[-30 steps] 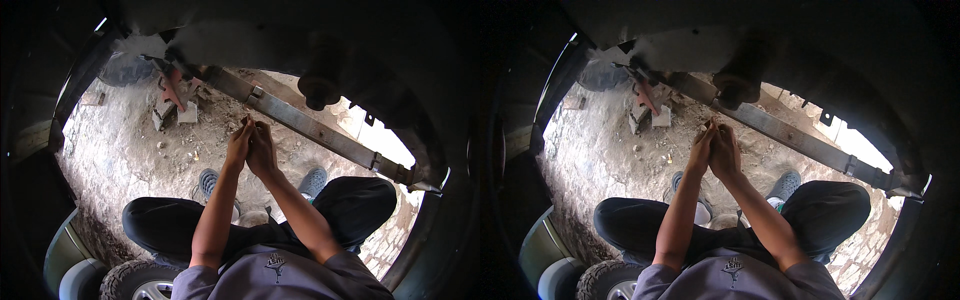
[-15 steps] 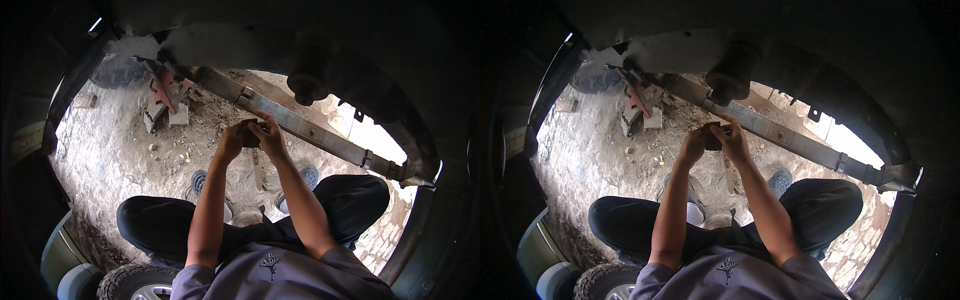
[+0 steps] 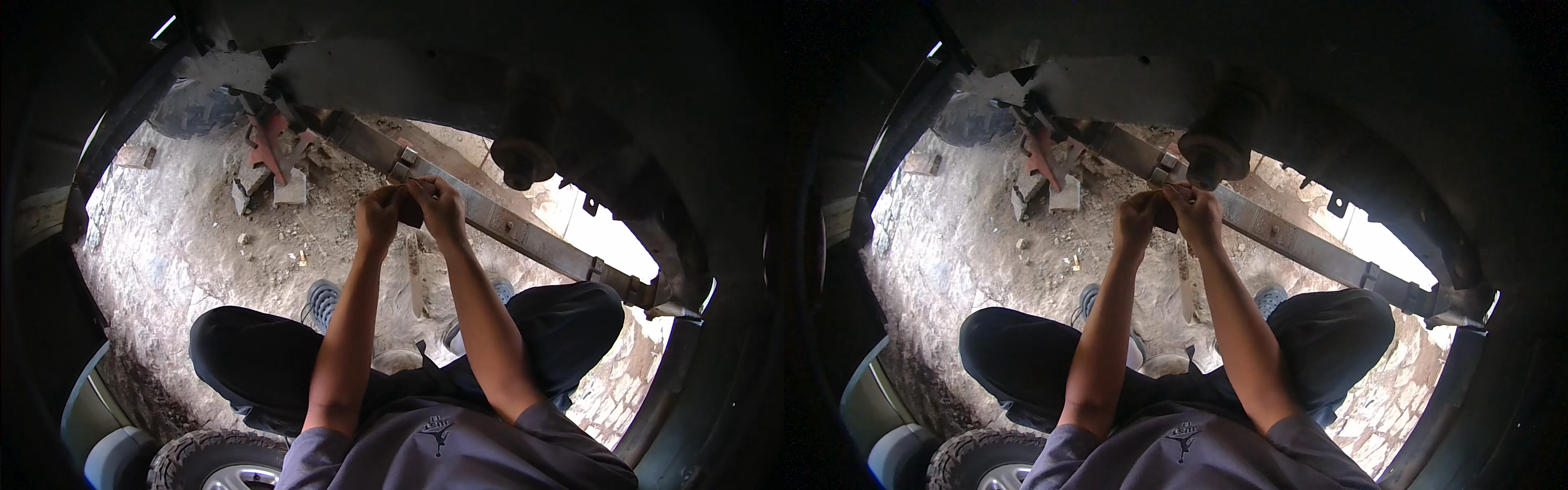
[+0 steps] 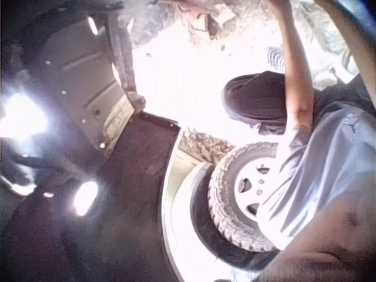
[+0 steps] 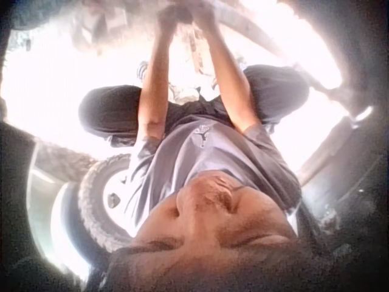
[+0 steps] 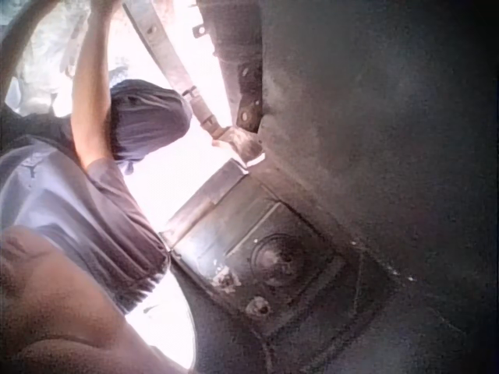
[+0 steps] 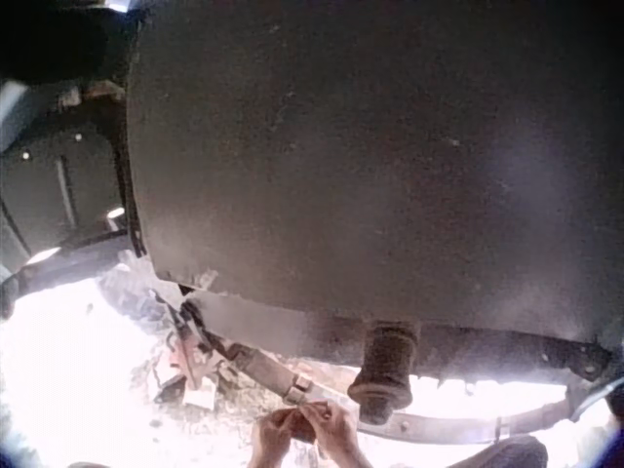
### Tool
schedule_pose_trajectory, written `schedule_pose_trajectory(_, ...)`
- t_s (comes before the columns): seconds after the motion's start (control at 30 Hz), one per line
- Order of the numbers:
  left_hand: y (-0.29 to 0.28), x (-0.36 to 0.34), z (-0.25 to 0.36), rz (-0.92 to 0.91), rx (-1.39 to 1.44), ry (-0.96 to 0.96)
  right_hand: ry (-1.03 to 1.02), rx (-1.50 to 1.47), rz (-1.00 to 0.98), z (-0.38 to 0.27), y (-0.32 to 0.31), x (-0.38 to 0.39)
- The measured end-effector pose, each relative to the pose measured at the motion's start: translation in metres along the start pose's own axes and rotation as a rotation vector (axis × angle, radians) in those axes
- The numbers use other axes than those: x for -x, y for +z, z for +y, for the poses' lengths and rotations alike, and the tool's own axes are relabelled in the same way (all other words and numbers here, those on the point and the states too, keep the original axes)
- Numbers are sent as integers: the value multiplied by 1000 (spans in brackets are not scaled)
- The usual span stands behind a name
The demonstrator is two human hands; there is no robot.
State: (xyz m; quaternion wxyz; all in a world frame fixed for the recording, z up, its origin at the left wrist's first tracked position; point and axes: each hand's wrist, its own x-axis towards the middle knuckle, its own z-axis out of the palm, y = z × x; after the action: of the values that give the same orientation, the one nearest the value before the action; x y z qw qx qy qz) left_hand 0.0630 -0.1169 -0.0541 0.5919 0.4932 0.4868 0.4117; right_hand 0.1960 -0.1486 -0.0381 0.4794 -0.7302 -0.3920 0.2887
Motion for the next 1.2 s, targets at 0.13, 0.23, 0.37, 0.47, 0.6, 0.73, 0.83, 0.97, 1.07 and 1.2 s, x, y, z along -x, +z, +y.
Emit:
schedule_pose_trajectory(0.13, 11, -1, 19, 79, -169, -120, -33, 233, 127, -3, 8, -11)
schedule_pose_trajectory(0.23, 16, -5, -9, 91, 106, -152, -14, 346, 174, -25, 18, -8)
schedule_pose_trajectory(0.37, 21, -8, -18, 139, 72, -83, -49, 366, 236, -20, 26, -9)
schedule_pose_trajectory(0.47, 20, -7, -15, 170, -46, 47, -5, 294, 226, -23, 28, -6)
schedule_pose_trajectory(0.6, 16, -19, -22, 193, -69, 93, 90, 280, 213, -39, 33, -11)
schedule_pose_trajectory(0.73, 20, -15, -1, 135, -5, -135, 126, 247, 187, -33, 28, -18)
schedule_pose_trajectory(0.83, 16, -12, -5, 126, -93, -185, 169, 269, 140, -27, 26, -18)
schedule_pose_trajectory(0.97, 18, -22, -21, 147, -8, -96, 187, 422, 180, -45, 30, -27)
schedule_pose_trajectory(1.07, 22, -19, -19, 133, 65, -154, 161, 476, 191, -36, 29, -24)
schedule_pose_trajectory(1.2, 20, -13, -3, 80, 169, -171, 181, 487, 191, -45, 28, -19)
